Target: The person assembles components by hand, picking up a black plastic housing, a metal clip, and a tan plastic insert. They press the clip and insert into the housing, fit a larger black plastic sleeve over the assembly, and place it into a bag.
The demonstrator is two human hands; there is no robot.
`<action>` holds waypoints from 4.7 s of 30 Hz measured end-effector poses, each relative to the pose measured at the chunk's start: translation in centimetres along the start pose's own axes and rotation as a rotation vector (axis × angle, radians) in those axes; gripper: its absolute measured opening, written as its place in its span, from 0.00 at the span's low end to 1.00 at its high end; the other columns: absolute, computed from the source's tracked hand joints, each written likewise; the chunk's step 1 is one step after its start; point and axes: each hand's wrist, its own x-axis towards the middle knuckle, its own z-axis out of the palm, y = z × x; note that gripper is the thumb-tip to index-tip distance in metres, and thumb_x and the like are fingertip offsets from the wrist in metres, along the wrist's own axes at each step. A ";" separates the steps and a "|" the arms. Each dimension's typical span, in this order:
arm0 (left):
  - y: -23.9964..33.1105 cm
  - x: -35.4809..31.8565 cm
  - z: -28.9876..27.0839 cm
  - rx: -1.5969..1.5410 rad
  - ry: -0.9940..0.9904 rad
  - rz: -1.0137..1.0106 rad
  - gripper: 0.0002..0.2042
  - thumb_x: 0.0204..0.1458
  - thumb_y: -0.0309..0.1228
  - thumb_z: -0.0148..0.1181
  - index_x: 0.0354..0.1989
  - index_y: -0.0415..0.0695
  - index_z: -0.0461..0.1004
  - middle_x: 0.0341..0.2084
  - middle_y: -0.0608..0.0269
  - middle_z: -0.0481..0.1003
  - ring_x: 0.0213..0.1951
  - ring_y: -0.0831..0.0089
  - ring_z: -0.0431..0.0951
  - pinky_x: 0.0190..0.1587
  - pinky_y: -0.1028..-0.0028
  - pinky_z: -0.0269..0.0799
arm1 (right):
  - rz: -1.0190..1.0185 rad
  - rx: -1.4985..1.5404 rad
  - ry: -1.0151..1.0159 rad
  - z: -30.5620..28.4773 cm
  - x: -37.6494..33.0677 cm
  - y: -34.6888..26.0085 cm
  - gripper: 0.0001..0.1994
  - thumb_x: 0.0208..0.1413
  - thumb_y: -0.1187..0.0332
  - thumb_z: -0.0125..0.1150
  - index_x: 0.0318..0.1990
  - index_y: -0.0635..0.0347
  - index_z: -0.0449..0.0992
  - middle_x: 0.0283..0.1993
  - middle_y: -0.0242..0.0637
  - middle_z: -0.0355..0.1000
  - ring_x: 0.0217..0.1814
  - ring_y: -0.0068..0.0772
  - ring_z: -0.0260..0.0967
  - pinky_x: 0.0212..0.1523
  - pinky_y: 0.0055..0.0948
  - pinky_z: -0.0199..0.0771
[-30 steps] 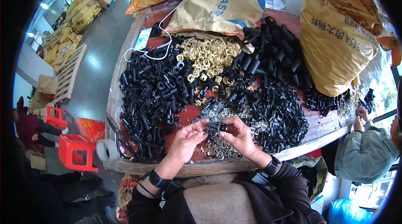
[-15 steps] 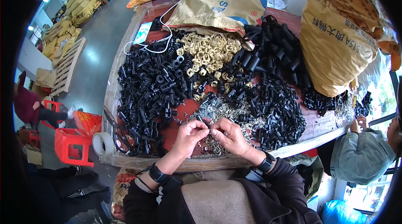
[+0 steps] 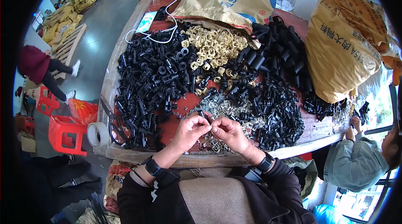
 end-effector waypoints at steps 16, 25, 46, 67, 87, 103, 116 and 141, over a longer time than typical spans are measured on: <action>0.1 0.2 -0.3 -0.686 -0.027 -0.375 0.07 0.52 0.30 0.45 0.36 0.41 0.65 0.36 0.65 0.67 0.39 0.77 0.68 0.42 0.68 0.69 | -0.293 -0.529 0.083 -0.7 0.4 -1.5 0.02 0.43 0.77 0.55 0.26 0.64 0.69 0.25 0.36 0.66 0.27 0.30 0.65 0.28 0.24 0.66; -0.2 0.0 -0.5 -0.351 -0.070 -0.254 0.17 0.51 0.26 0.45 0.51 0.41 0.58 0.41 0.61 0.66 0.43 0.75 0.67 0.45 0.70 0.67 | -0.285 -0.523 0.094 -1.4 0.4 -1.6 0.02 0.42 0.79 0.56 0.24 0.65 0.70 0.24 0.34 0.67 0.25 0.26 0.64 0.26 0.22 0.64; 0.1 0.1 -0.3 -0.461 -0.068 -0.090 0.39 0.43 0.30 0.58 0.59 0.47 0.37 0.40 0.59 0.66 0.41 0.75 0.67 0.42 0.77 0.65 | -0.343 -0.533 0.075 -0.6 0.0 -2.6 0.03 0.43 0.77 0.56 0.23 0.64 0.69 0.24 0.34 0.67 0.24 0.26 0.63 0.26 0.22 0.64; -0.8 -0.3 -0.5 -0.579 -0.076 -0.282 0.21 0.52 0.33 0.45 0.54 0.43 0.53 0.43 0.63 0.65 0.42 0.77 0.67 0.40 0.76 0.66 | -0.458 -0.833 0.028 0.2 0.7 -3.4 0.06 0.37 0.80 0.59 0.27 0.63 0.71 0.24 0.34 0.67 0.25 0.31 0.65 0.27 0.25 0.64; -1.9 -0.9 0.3 -0.272 -0.155 -0.307 0.23 0.54 0.32 0.42 0.57 0.40 0.46 0.37 0.68 0.64 0.33 0.85 0.64 0.36 0.84 0.65 | -0.273 -1.045 -0.152 -0.2 1.3 -2.6 0.04 0.34 0.75 0.57 0.21 0.59 0.68 0.20 0.34 0.62 0.20 0.36 0.63 0.19 0.30 0.62; -1.4 -0.7 -0.3 -0.653 -0.063 -0.373 0.28 0.51 0.26 0.46 0.59 0.47 0.40 0.37 0.61 0.63 0.37 0.74 0.69 0.41 0.71 0.69 | -0.376 -0.680 0.002 -1.4 0.0 -1.8 0.10 0.35 0.75 0.60 0.30 0.59 0.73 0.24 0.34 0.63 0.24 0.31 0.63 0.23 0.27 0.63; -0.9 -0.8 -0.1 -0.642 -0.026 -0.341 0.30 0.50 0.23 0.46 0.59 0.50 0.38 0.37 0.60 0.64 0.38 0.69 0.70 0.42 0.69 0.69 | -0.460 -1.115 -0.012 -2.6 -0.5 -1.9 0.12 0.34 0.69 0.61 0.31 0.57 0.71 0.30 0.33 0.63 0.31 0.32 0.62 0.32 0.28 0.61; -1.7 -1.5 -0.1 -0.578 0.036 -0.259 0.30 0.48 0.24 0.49 0.58 0.50 0.43 0.40 0.57 0.67 0.41 0.65 0.70 0.42 0.69 0.66 | 0.193 0.067 -0.015 -3.5 -1.7 -0.2 0.06 0.53 0.74 0.46 0.37 0.64 0.67 0.25 0.28 0.65 0.24 0.15 0.59 0.26 0.14 0.62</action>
